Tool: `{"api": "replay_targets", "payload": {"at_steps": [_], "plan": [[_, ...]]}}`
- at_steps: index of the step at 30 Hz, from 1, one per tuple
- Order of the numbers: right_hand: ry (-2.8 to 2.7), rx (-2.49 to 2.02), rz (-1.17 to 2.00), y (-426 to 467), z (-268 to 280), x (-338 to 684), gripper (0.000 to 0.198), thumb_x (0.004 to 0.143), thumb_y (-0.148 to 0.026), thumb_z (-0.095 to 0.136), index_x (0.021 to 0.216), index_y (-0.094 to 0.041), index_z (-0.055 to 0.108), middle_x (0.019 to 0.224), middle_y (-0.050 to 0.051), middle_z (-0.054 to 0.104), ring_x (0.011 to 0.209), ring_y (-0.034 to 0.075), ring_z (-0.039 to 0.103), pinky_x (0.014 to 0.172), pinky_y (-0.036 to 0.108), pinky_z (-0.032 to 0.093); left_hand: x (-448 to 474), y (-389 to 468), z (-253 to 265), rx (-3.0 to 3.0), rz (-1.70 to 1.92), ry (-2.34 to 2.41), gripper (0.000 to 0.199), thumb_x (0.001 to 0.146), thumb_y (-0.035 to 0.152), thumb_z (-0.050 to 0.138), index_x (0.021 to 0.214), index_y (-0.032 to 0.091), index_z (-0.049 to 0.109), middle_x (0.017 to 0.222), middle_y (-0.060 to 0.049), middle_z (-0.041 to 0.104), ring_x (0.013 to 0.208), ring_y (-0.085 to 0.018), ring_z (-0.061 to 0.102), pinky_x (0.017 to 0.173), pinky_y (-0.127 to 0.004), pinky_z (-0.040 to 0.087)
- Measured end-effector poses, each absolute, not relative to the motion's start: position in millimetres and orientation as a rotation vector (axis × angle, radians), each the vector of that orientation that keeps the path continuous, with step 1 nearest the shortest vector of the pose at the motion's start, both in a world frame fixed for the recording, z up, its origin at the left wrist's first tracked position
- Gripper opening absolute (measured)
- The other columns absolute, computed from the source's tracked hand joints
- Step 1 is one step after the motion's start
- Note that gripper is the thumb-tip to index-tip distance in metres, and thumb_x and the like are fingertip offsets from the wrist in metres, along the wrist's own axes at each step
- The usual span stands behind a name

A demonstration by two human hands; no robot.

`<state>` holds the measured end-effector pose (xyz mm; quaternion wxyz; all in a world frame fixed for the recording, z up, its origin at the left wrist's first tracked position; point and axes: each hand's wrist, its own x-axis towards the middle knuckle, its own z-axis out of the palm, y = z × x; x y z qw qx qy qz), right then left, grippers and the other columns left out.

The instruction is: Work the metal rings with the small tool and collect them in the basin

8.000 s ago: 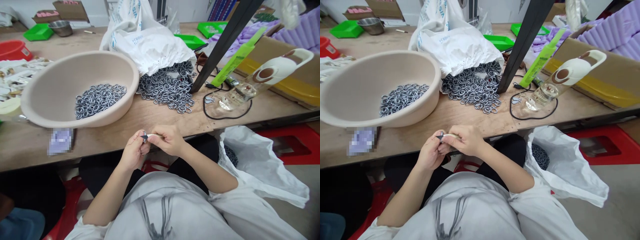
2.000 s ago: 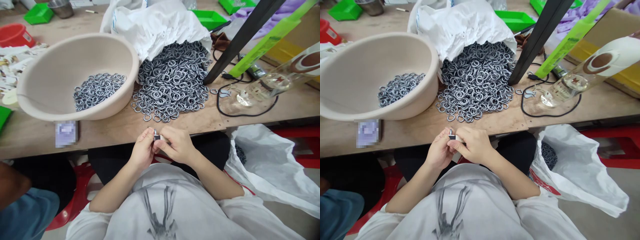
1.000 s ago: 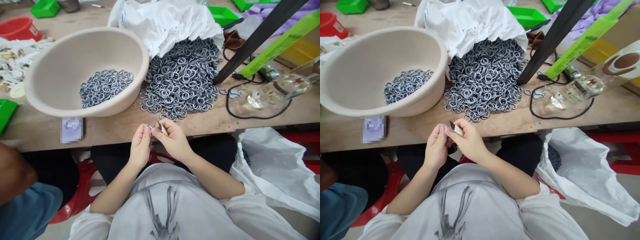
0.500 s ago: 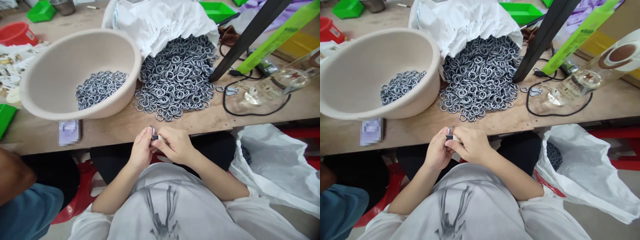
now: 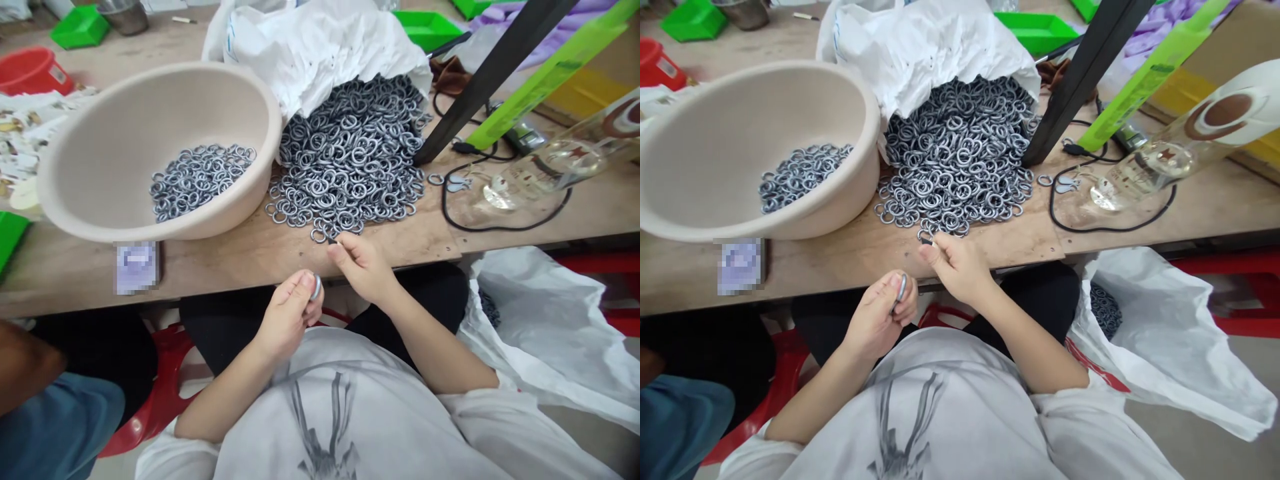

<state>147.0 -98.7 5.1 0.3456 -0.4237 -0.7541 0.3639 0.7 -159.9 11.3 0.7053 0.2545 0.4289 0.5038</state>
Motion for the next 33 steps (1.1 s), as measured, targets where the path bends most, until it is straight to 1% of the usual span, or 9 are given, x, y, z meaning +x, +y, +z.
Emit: {"api": "replay_targets", "payload": {"at_steps": [3, 5, 11, 13, 17, 21, 26, 30, 33], "plan": [[-1.961, -0.974, 1.007, -99.8, 8.8, 144.3, 0.031, 0.092, -0.051, 0.060, 0.090, -0.020, 0.061, 0.076, -0.001, 0.060, 0.067, 0.013, 0.051, 0.065, 0.027, 0.037, -2.5, -162.2, 6.3, 0.601, 1.161, 1.001, 0.046, 0.082, 0.054, 0.069, 0.067, 0.018, 0.046, 0.053, 0.007, 0.038, 0.044, -0.005, 0.030, 0.043, -0.018, 0.029], [-2.027, -0.931, 1.029, -97.5, 10.8, 140.6, 0.029, 0.092, -0.049, 0.061, 0.091, -0.020, 0.064, 0.080, 0.000, 0.064, 0.071, 0.014, 0.055, 0.067, 0.027, 0.040, -6.0, -163.0, 2.4, 0.626, 1.178, 1.022, 0.045, 0.081, 0.054, 0.070, 0.069, 0.018, 0.048, 0.053, 0.007, 0.039, 0.044, -0.005, 0.031, 0.043, -0.018, 0.029], [-2.386, -1.529, 0.400, -71.9, 10.9, 131.3, 0.018, 0.094, -0.028, 0.056, 0.093, -0.016, 0.069, 0.096, 0.011, 0.067, 0.081, 0.022, 0.059, 0.062, 0.032, 0.031, -24.8, -163.3, 2.0, 0.658, 1.238, 1.067, 0.039, 0.083, 0.048, 0.071, 0.069, 0.016, 0.053, 0.059, 0.003, 0.052, 0.045, -0.004, 0.036, 0.043, -0.018, 0.033], [-2.444, -1.585, 0.343, -68.8, 12.2, 130.0, 0.017, 0.094, -0.020, 0.052, 0.092, -0.015, 0.069, 0.098, 0.012, 0.067, 0.082, 0.023, 0.059, 0.062, 0.033, 0.029, -32.0, -159.8, 4.6, 0.642, 1.272, 1.097, 0.033, 0.080, 0.044, 0.075, 0.076, 0.015, 0.060, 0.062, 0.002, 0.057, 0.044, -0.004, 0.036, 0.042, -0.018, 0.032], [-2.276, -1.307, 0.613, -74.3, 18.3, 133.7, 0.013, 0.094, -0.022, 0.052, 0.090, -0.017, 0.063, 0.092, 0.007, 0.063, 0.082, 0.019, 0.057, 0.067, 0.030, 0.034, -41.1, -148.0, 9.2, 0.615, 1.301, 1.156, 0.031, 0.076, 0.033, 0.076, 0.101, 0.017, 0.067, 0.069, 0.000, 0.064, 0.045, -0.005, 0.039, 0.039, -0.016, 0.028], [-2.057, -1.093, 1.122, -83.2, 23.9, 137.7, 0.025, 0.097, -0.034, 0.051, 0.077, -0.019, 0.055, 0.070, -0.002, 0.054, 0.066, 0.013, 0.049, 0.062, 0.027, 0.035, -33.9, -139.5, 8.6, 0.625, 1.204, 1.177, 0.030, 0.078, 0.043, 0.072, 0.089, 0.016, 0.066, 0.067, 0.000, 0.058, 0.046, -0.005, 0.039, 0.038, -0.016, 0.023], [-1.708, -1.024, 1.472, -91.0, 23.1, 134.1, 0.022, 0.094, -0.039, 0.057, 0.085, -0.019, 0.060, 0.075, 0.000, 0.061, 0.071, 0.015, 0.056, 0.068, 0.028, 0.045, -11.1, -139.0, 1.2, 0.714, 1.077, 1.068, 0.047, 0.078, 0.060, 0.071, 0.072, 0.018, 0.053, 0.054, 0.008, 0.038, 0.041, -0.003, 0.025, 0.038, -0.016, 0.019], [-1.632, -0.940, 1.430, -96.6, 15.9, 132.4, 0.034, 0.079, -0.045, 0.076, 0.098, -0.020, 0.064, 0.093, 0.002, 0.067, 0.087, 0.018, 0.062, 0.080, 0.031, 0.049, -0.1, -140.3, 1.3, 0.612, 1.158, 1.073, 0.047, 0.076, 0.059, 0.073, 0.072, 0.019, 0.050, 0.051, 0.009, 0.034, 0.039, -0.003, 0.022, 0.036, -0.016, 0.016], [-1.603, -0.949, 1.340, -96.5, 8.8, 134.6, 0.039, 0.082, -0.055, 0.071, 0.096, -0.020, 0.063, 0.090, 0.002, 0.066, 0.083, 0.017, 0.060, 0.076, 0.030, 0.047, 4.2, -141.5, 6.1, 0.581, 1.164, 1.060, 0.049, 0.076, 0.060, 0.072, 0.068, 0.018, 0.048, 0.048, 0.009, 0.035, 0.038, -0.003, 0.022, 0.036, -0.016, 0.017]]}}
